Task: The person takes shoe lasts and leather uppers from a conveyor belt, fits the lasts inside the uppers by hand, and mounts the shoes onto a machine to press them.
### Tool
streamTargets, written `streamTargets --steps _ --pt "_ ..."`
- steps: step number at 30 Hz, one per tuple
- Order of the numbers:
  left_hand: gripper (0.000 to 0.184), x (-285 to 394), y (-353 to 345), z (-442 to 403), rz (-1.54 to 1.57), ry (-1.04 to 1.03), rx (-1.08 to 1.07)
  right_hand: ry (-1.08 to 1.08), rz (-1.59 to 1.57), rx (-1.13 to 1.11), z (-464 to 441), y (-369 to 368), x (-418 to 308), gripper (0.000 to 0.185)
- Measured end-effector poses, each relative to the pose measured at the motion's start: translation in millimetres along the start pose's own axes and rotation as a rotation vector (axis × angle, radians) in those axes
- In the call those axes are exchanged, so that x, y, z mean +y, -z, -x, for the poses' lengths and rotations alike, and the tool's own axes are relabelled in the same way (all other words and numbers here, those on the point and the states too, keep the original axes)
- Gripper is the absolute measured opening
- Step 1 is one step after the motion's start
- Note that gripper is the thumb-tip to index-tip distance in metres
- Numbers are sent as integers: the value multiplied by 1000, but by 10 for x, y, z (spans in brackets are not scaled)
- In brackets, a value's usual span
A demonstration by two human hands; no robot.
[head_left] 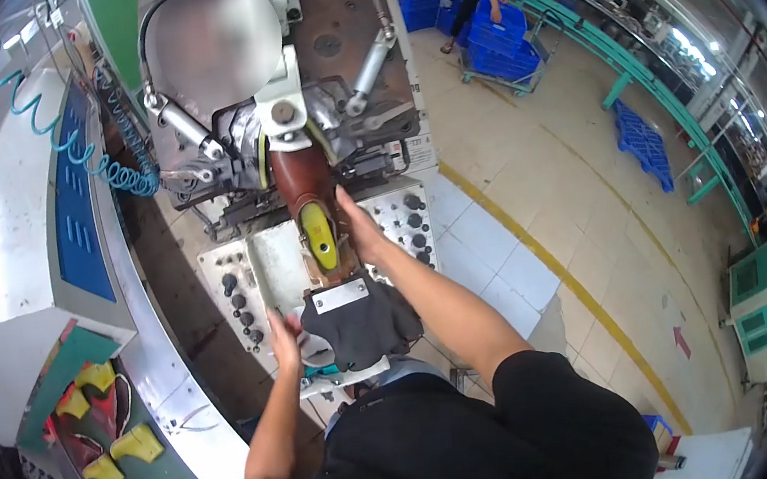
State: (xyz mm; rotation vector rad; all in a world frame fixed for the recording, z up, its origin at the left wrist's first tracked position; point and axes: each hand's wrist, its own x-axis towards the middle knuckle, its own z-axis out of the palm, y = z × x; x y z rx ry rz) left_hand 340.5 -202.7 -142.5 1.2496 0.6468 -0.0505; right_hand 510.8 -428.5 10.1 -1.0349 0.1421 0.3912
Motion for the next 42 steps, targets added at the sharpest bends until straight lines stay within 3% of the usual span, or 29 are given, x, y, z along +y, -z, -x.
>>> streamTargets --steps 2,3,5,9,13,17,21,27,33,37,42 --pt "73 -399 373 264 117 59 -11 -34 -223 -210 -116 -1 75 67" --pt "71 -564 538 385 165 77 0 -31 -172 -219 -105 -9 52 66" --pt "70 -641 705 832 68 119 216 -32 -69 -245 -57 -58 18 64" --pt "68 -1327 1365 1215 183 233 398 -110 -152 -289 -110 63 140 57" --pt "69 -1903 1781 1592 209 330 577 -77 -142 -184 -43 5 152 57" --pt "67 -2062 1786 1839 135 338 713 53 -30 -107 -241 154 366 65" --pt "64 -1983 1589 1832 51 309 685 34 -58 -169 -241 159 359 69" --pt "59 -1847 1392 1723 -201 229 559 40 -77 -130 -69 -19 178 52" --pt "56 -1858 1395 2001 -338 139 496 -45 -138 -191 26 -73 97 51" --pt "56 -2131 1620 2314 -352 240 538 -47 -144 -331 21 -58 86 51" --pt "54 -2111 1635 2823 -439 281 581 -37 -143 -273 122 -152 48 54"
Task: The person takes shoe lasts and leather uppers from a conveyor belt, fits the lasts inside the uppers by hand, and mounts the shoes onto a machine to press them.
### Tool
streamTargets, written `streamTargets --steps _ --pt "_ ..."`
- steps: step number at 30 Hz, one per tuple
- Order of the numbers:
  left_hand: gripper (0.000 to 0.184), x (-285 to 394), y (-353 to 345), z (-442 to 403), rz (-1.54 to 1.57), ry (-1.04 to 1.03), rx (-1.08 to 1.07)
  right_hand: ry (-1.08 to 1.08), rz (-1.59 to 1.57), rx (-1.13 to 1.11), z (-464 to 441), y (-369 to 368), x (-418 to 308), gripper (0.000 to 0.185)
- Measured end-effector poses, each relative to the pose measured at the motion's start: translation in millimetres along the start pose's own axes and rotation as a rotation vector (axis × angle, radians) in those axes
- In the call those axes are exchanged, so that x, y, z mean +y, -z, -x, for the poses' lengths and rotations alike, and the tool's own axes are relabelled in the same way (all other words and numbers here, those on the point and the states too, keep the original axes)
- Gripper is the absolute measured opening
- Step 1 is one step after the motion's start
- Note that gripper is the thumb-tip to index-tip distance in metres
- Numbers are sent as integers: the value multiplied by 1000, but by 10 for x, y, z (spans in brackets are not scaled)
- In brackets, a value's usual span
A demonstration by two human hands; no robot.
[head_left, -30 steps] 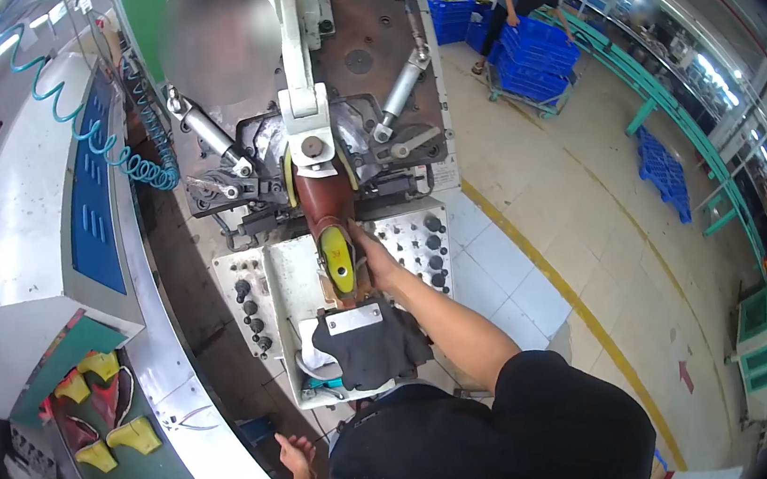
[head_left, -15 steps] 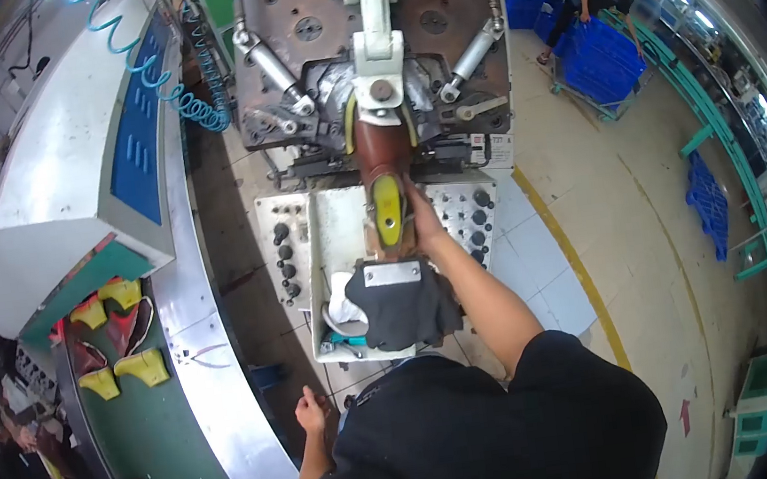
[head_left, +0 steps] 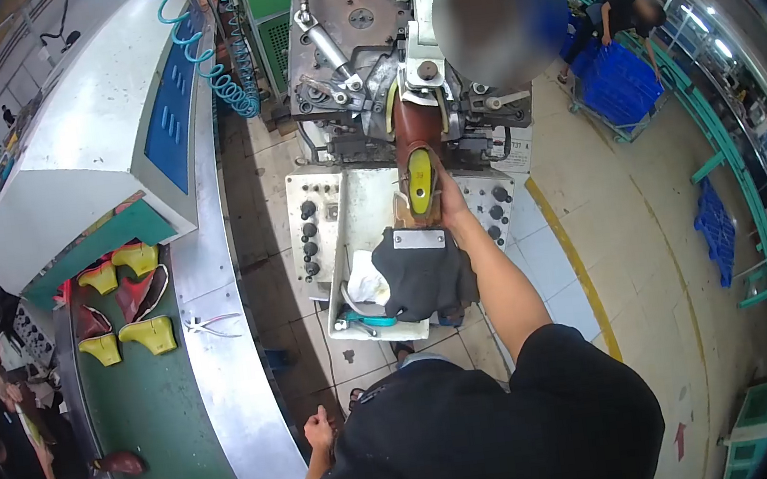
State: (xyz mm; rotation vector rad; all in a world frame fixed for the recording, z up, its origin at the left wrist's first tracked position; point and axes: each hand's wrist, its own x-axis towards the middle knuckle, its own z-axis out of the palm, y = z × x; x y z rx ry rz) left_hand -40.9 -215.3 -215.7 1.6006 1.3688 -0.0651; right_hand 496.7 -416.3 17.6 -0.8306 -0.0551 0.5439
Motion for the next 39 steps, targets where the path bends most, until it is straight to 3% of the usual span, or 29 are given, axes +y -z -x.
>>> streamTargets --steps 19,25,29,39 --pt "42 -93 -96 -103 40 -35 -100 -16 2 -24 -38 98 19 52" --pt "41 44 20 218 -47 -9 -45 -23 13 35 -2 71 4 54" --pt "46 -521 -76 -64 -105 28 18 48 32 -5 -82 163 64 53" --pt "44 -304 -141 179 -84 51 18 43 31 -50 -95 165 52 54"
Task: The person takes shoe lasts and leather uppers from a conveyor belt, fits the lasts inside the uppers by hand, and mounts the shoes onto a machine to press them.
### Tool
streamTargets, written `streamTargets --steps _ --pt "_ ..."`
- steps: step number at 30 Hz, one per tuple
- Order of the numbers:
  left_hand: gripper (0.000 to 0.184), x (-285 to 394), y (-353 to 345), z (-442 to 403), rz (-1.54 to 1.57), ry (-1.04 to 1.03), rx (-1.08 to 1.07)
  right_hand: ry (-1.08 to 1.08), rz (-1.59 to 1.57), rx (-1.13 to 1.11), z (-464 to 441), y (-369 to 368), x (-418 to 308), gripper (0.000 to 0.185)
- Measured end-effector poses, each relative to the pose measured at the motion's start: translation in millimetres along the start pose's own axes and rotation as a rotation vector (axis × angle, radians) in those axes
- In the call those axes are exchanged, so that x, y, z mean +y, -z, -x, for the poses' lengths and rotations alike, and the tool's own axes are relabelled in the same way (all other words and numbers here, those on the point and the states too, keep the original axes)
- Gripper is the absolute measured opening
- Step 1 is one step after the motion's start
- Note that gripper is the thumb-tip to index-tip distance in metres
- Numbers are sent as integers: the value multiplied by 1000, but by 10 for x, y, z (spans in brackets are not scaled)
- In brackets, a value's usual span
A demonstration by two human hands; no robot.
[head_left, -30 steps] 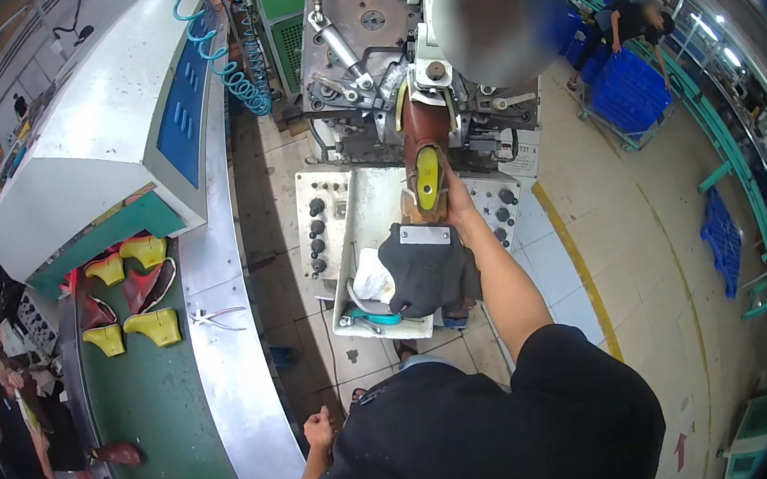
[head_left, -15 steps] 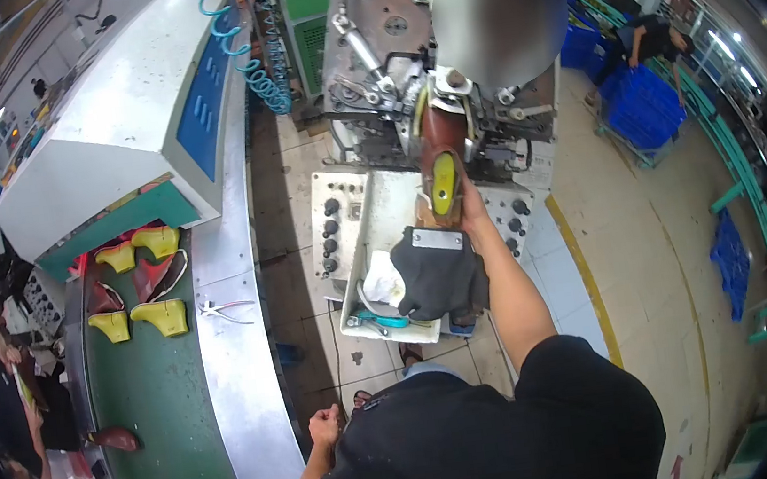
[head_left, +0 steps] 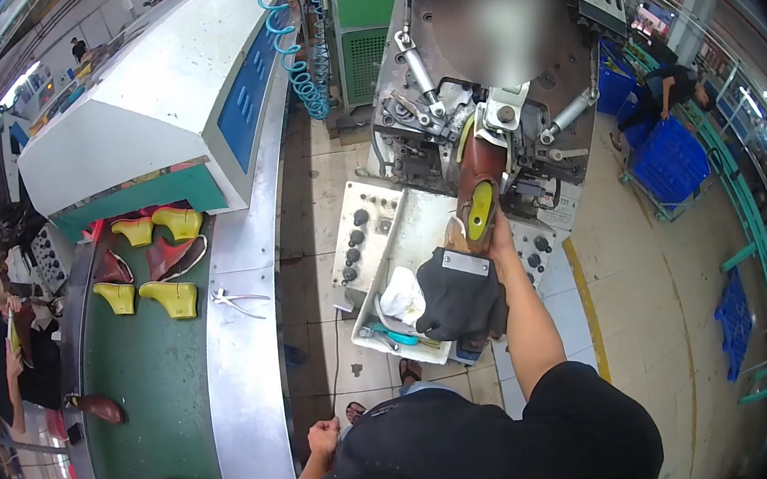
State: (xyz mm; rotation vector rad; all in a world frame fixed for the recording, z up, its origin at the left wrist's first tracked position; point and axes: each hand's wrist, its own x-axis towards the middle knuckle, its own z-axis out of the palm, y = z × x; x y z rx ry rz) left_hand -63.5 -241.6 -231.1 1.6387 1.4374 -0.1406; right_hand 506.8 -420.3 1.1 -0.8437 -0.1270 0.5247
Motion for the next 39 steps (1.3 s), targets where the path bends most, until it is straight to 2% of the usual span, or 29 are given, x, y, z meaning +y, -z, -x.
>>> streamTargets --steps 6,11,17,22,27,31,33,37,39 --pt "40 145 -31 16 -33 -16 8 -37 10 67 109 -136 -56 58" --pt "39 547 27 153 -25 2 -8 -49 10 71 70 -80 -79 51" --pt "40 297 -283 -255 42 -38 36 -28 52 -34 -102 207 -92 45" --pt "43 471 -404 -255 85 -15 -24 2 12 -49 -132 252 -87 37" --pt "39 557 -486 -102 78 -110 -5 -11 -6 -85 -129 258 -111 36" --pt "43 380 -390 -116 51 -61 -54 3 29 -102 -88 177 -183 41" --pt "43 272 -319 -143 79 -46 -38 -2 43 -179 -100 111 -258 44" --pt "41 118 -120 -284 191 -57 -53 -75 -7 -114 45 -90 -421 45" --pt "38 180 6 -267 384 -17 -126 -88 -17 -122 233 -286 -576 44"
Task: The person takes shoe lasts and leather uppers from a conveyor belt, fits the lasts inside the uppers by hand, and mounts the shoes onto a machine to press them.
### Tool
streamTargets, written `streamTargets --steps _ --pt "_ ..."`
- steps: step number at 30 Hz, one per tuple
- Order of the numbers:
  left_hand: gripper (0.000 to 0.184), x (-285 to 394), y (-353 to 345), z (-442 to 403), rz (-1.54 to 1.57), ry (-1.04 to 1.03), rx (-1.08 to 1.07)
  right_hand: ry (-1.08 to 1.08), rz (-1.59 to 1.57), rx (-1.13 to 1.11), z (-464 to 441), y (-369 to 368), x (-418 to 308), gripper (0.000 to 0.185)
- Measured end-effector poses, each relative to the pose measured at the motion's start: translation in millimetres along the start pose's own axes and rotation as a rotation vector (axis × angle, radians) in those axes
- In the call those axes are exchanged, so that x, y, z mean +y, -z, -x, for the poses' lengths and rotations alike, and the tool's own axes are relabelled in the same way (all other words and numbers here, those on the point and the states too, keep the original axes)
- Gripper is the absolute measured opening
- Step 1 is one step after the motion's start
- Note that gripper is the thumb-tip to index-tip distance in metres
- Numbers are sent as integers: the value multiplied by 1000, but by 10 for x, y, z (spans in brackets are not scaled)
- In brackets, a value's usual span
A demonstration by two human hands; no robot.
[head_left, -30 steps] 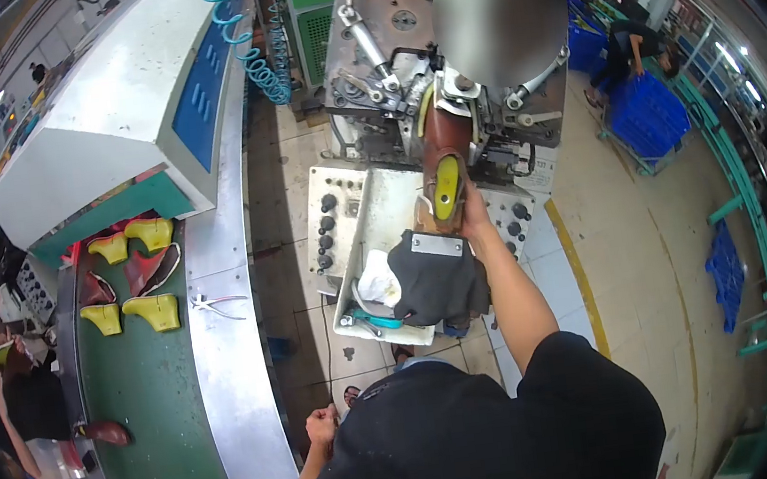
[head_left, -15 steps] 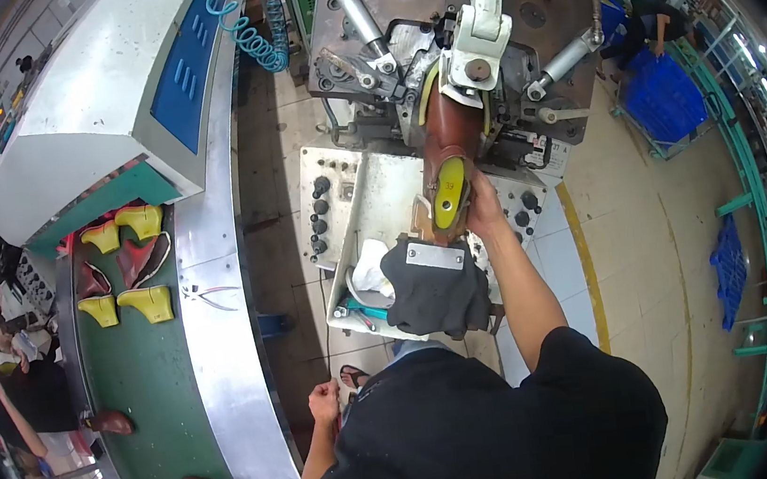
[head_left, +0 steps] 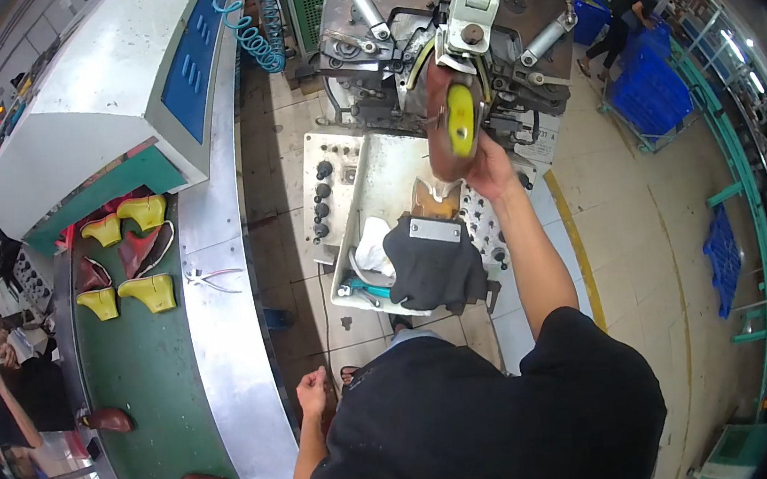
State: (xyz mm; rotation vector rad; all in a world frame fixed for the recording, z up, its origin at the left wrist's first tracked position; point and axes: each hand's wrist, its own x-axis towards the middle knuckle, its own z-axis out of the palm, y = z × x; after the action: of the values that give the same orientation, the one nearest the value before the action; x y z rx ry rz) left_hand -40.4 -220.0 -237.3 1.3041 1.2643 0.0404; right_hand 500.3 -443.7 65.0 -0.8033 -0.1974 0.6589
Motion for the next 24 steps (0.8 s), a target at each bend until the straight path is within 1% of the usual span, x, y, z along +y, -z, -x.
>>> streamTargets --steps 1,2,3,5,6,9,10,11,13,14,15,17,19,20,23,24 --pt "36 145 20 24 96 22 -32 -7 -6 -2 100 -118 -58 44" --pt "33 202 21 -21 75 -49 -35 -51 -75 -124 181 -175 -122 39" --pt "33 380 17 42 107 -65 -75 -102 -168 -135 255 -257 -98 40" --pt "33 983 -18 336 175 -103 -155 -201 -350 -161 386 -484 -6 40" --pt "33 1177 -41 411 190 -142 -175 -185 -288 24 548 -825 80 41" --pt "33 1669 -29 662 237 -264 -237 -284 -293 111 863 -1312 471 44" --pt "34 1831 6 780 249 -309 -267 -263 -267 135 994 -1552 624 46" --pt "35 1961 56 902 257 -350 -294 -283 -275 84 1100 -1695 775 47" --pt "42 2178 179 1114 165 -565 -318 -465 -360 104 1220 -1848 1115 46" --pt "48 2324 252 1303 190 -602 -324 -567 -400 42 1311 -1926 1270 46" --pt "56 2471 336 1494 213 -639 -330 -645 -393 26 1336 -1914 1493 48" --pt "71 2655 561 1727 33 -819 -209 -720 -365 71 1463 -2093 1888 49" --pt "78 2710 768 1896 -29 -914 -97 -828 -327 -38 1567 -2228 2196 47" --pt "82 2719 848 1957 -40 -920 -17 -883 -309 -91 1629 -2283 2336 47" --pt "88 2681 1086 1991 -24 -789 222 -964 -204 -128 1788 -2554 2788 48" --pt "81 2614 1154 1904 -93 -817 383 -977 -98 -154 1860 -2650 2908 51"
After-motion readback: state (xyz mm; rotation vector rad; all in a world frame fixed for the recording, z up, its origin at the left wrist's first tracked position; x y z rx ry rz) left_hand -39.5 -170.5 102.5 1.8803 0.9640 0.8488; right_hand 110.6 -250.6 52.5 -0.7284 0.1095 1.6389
